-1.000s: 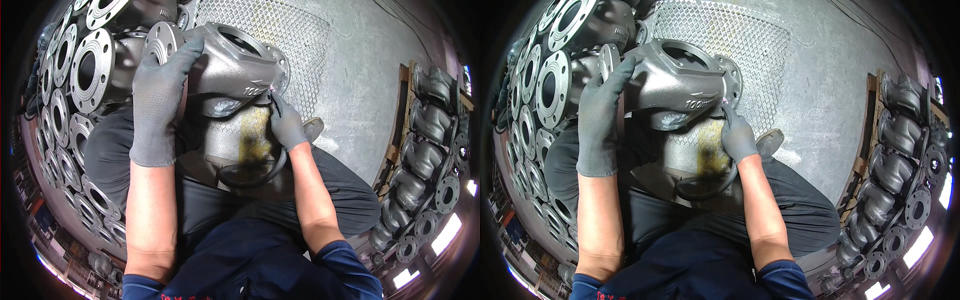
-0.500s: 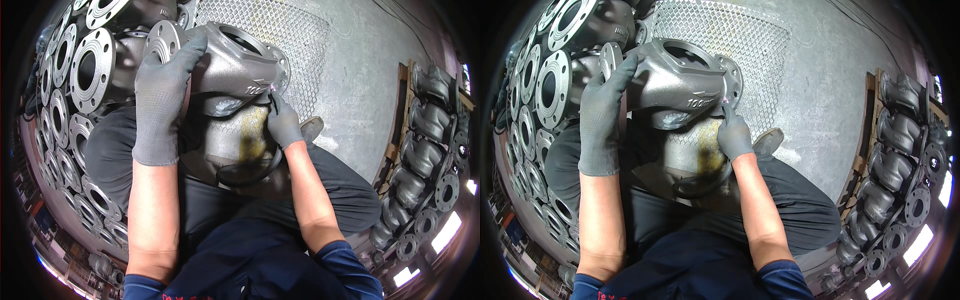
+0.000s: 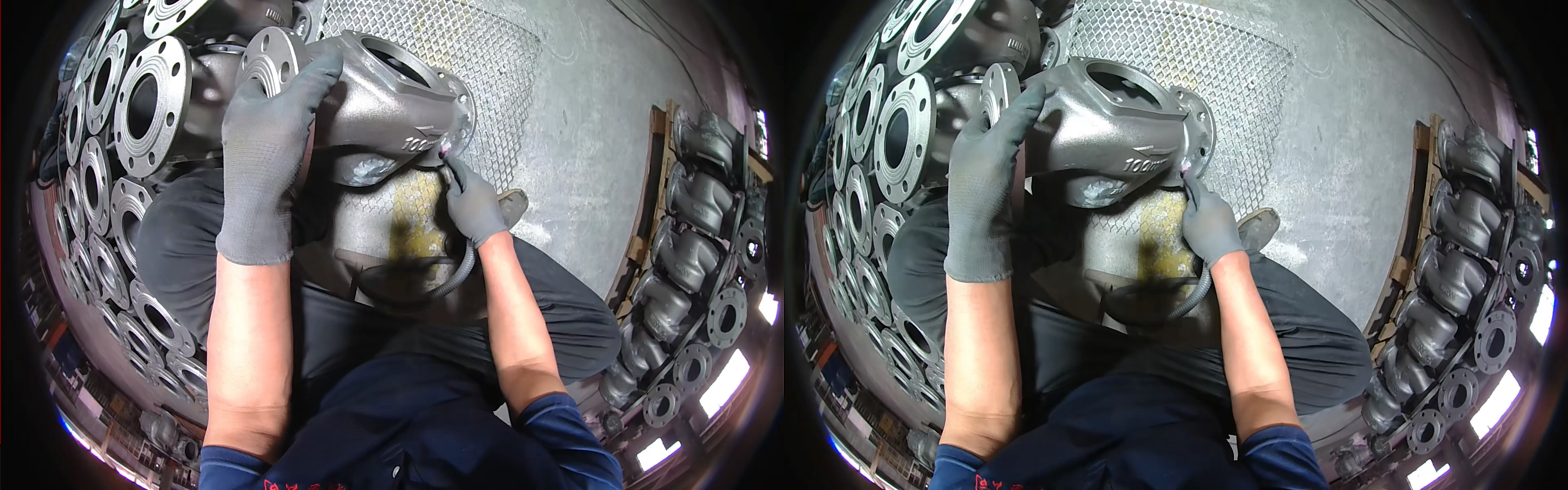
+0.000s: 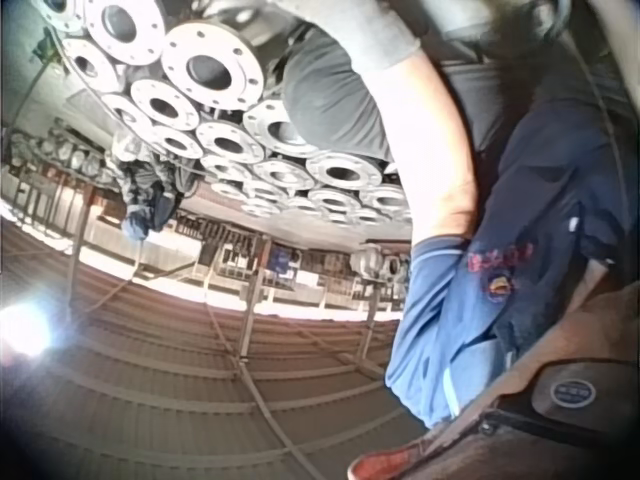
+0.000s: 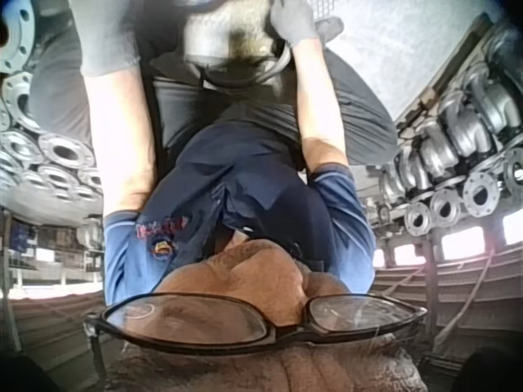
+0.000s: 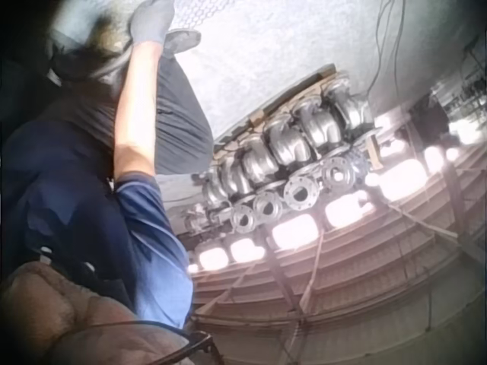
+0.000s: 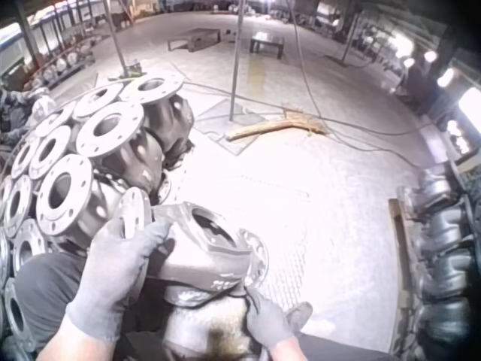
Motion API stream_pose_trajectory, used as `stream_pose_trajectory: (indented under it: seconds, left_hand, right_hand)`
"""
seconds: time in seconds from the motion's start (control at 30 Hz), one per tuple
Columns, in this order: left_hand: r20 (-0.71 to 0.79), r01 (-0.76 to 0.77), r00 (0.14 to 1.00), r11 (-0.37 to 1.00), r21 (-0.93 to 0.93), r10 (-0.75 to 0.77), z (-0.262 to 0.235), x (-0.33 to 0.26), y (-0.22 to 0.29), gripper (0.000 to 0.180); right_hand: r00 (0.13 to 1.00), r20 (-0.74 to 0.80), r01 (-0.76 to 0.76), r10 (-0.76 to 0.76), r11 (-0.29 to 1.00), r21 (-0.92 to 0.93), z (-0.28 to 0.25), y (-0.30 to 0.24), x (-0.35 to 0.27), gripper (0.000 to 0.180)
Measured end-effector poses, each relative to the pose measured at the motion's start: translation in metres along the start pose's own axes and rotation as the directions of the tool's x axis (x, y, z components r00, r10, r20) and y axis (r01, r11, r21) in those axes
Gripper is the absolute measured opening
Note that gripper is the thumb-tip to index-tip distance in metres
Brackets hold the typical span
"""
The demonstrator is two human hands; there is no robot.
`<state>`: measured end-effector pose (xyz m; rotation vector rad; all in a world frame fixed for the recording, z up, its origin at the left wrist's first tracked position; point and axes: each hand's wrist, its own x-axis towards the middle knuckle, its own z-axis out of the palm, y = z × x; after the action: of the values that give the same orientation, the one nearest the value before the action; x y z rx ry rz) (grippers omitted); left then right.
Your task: Grinding and polishing a metal valve housing with a rotary tool.
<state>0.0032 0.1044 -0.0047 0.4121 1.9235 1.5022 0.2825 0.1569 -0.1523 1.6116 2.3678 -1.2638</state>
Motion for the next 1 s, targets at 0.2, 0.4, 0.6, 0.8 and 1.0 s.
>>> stream_pose_trajectory:
  seconds: [0.2, 0.4, 0.6, 0.8, 1.0]
  left_hand:
    - [0.020, 0.022, 1.000, 0.999, -0.040, -0.021, 0.003, 0.000, -0.001, 0.064]
    - [0.017, -0.049, 0.999, 0.994, -0.096, 0.051, 0.001, 0.002, -0.008, 0.064]
    - [0.010, -0.001, 1.000, 0.999, -0.034, 0.002, -0.001, 0.002, -0.006, 0.060]
    - [0.011, -0.049, 0.999, 0.999, 0.006, 0.049, -0.007, 0.004, -0.005, 0.060]
    - [0.014, -0.010, 1.000, 1.000, -0.022, 0.010, 0.011, 0.016, 0.009, 0.056]
  right_hand:
    - [0.994, 0.030, 0.107, -0.106, 0.994, -0.033, -0.003, 0.011, 0.004, 0.048]
    - [0.992, 0.103, 0.082, -0.074, 0.994, -0.075, -0.007, 0.012, 0.004, 0.049]
    - [0.993, -0.012, 0.117, -0.117, 0.993, -0.006, -0.007, 0.013, 0.001, 0.051]
    - [0.974, -0.226, -0.017, 0.031, 0.998, 0.065, -0.015, 0.008, -0.004, 0.047]
    - [0.880, -0.115, -0.257, 0.460, 0.666, 0.701, -0.003, 0.021, 0.047, 0.025]
